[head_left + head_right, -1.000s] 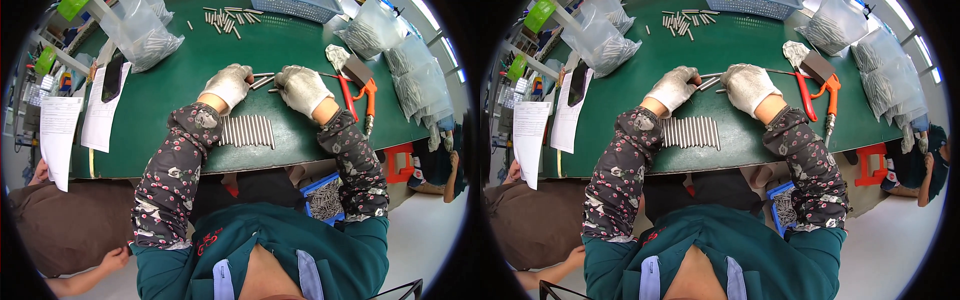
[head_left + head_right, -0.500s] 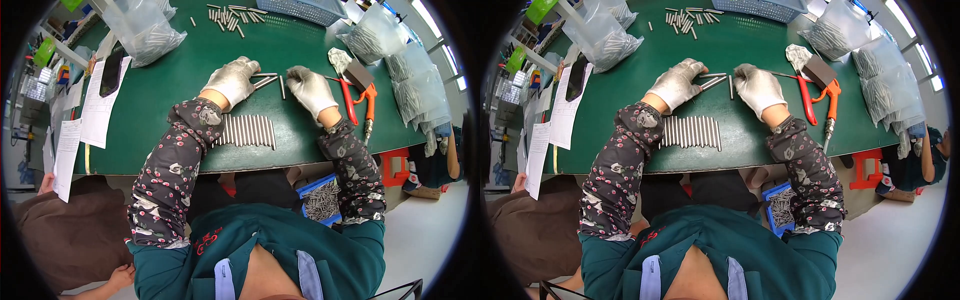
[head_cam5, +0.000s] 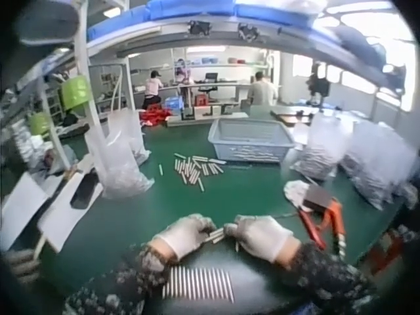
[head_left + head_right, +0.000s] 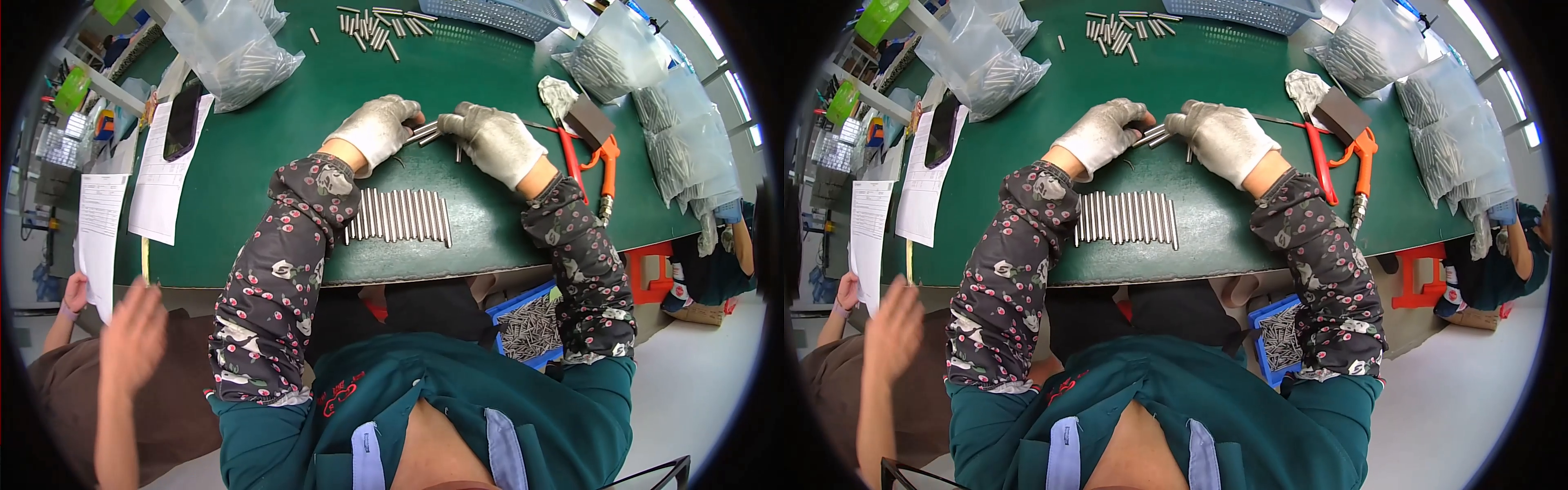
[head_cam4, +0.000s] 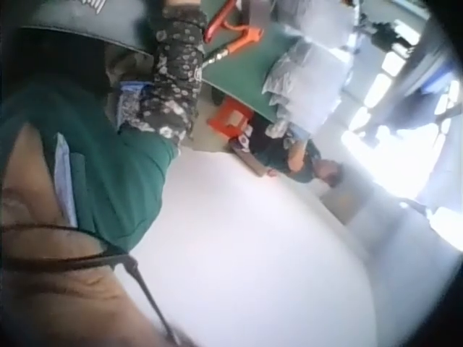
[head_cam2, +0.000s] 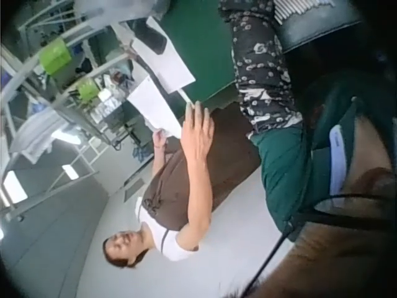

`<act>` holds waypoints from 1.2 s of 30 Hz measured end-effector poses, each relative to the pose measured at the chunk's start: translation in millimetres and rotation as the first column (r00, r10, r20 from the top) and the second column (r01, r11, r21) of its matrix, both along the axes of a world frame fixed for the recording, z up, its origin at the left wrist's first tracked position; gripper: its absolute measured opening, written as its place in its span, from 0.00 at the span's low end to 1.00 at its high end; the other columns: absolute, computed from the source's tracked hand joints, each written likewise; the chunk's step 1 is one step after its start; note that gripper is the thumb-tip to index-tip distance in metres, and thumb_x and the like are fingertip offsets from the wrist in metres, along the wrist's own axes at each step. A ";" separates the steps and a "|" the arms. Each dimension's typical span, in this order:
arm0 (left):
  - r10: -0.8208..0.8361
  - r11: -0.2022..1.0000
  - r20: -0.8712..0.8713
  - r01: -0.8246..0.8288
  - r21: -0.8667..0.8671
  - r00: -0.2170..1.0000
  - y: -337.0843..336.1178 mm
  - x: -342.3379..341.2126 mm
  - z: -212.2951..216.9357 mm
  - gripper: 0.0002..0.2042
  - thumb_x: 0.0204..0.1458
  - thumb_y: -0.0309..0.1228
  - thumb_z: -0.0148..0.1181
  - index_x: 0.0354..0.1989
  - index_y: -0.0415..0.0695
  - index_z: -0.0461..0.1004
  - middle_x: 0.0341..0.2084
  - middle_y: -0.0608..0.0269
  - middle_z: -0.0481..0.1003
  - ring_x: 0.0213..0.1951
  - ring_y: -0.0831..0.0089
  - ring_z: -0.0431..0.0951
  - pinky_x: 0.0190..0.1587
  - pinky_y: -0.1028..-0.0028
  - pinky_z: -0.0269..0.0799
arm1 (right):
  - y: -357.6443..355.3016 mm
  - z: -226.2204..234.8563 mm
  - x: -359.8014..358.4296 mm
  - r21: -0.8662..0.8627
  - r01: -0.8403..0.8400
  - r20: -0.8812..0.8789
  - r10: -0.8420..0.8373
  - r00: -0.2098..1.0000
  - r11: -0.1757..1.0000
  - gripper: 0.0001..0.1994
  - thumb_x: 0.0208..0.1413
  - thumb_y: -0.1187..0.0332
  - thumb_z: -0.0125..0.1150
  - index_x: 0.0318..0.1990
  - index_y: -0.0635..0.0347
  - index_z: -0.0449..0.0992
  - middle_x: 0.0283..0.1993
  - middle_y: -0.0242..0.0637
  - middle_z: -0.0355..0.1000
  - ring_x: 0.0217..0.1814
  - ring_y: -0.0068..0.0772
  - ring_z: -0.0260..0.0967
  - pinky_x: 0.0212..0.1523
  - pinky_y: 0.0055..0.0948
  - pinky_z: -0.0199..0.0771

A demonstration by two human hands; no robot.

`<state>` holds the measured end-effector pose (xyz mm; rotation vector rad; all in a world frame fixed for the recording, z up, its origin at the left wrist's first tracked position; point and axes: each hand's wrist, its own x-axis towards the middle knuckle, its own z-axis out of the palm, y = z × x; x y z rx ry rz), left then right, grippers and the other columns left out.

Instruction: The worker is arranging small metal pins into neat rows and blocks on a workbench, then cleaning them with an air gun and a sanding block.

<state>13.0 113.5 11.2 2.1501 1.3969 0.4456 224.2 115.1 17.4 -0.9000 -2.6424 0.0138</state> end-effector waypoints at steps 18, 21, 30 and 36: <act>0.133 0.988 0.130 -0.141 0.057 0.983 -15.5 -20.3 -0.7 0.15 0.50 0.19 0.53 0.47 0.38 0.70 0.38 0.56 0.74 0.40 0.69 0.76 0.48 0.74 0.71 | -0.2 11.3 -21.2 0.119 0.108 0.237 -0.134 0.962 0.987 0.08 0.48 0.64 0.58 0.33 0.55 0.77 0.36 0.40 0.71 0.41 0.39 0.72 0.41 0.37 0.72; 0.137 0.977 0.129 -0.156 0.146 0.982 -41.3 -38.3 6.9 0.16 0.49 0.20 0.55 0.48 0.38 0.69 0.40 0.56 0.72 0.41 0.68 0.75 0.46 0.72 0.72 | -10.9 21.1 -20.2 -0.079 0.281 0.233 -0.257 0.938 0.956 0.10 0.47 0.62 0.57 0.31 0.58 0.77 0.35 0.43 0.74 0.41 0.44 0.72 0.42 0.39 0.72; 0.071 0.940 0.006 -0.069 0.333 0.997 -125.5 -45.4 -5.9 0.29 0.42 0.38 0.66 0.55 0.42 0.67 0.54 0.51 0.65 0.57 0.53 0.64 0.59 0.59 0.60 | -91.0 25.4 4.4 -0.203 0.555 0.242 -0.507 0.827 0.807 0.10 0.48 0.63 0.53 0.33 0.60 0.72 0.30 0.45 0.74 0.32 0.49 0.73 0.35 0.44 0.73; 0.034 0.924 -0.147 0.025 0.382 0.989 -136.4 -24.6 -13.9 0.41 0.39 0.48 0.67 0.61 0.40 0.60 0.58 0.46 0.61 0.62 0.50 0.57 0.65 0.57 0.50 | -94.6 35.0 9.0 -0.482 0.416 0.052 -0.449 0.892 0.771 0.27 0.41 0.55 0.62 0.48 0.61 0.72 0.36 0.49 0.74 0.37 0.51 0.73 0.39 0.41 0.74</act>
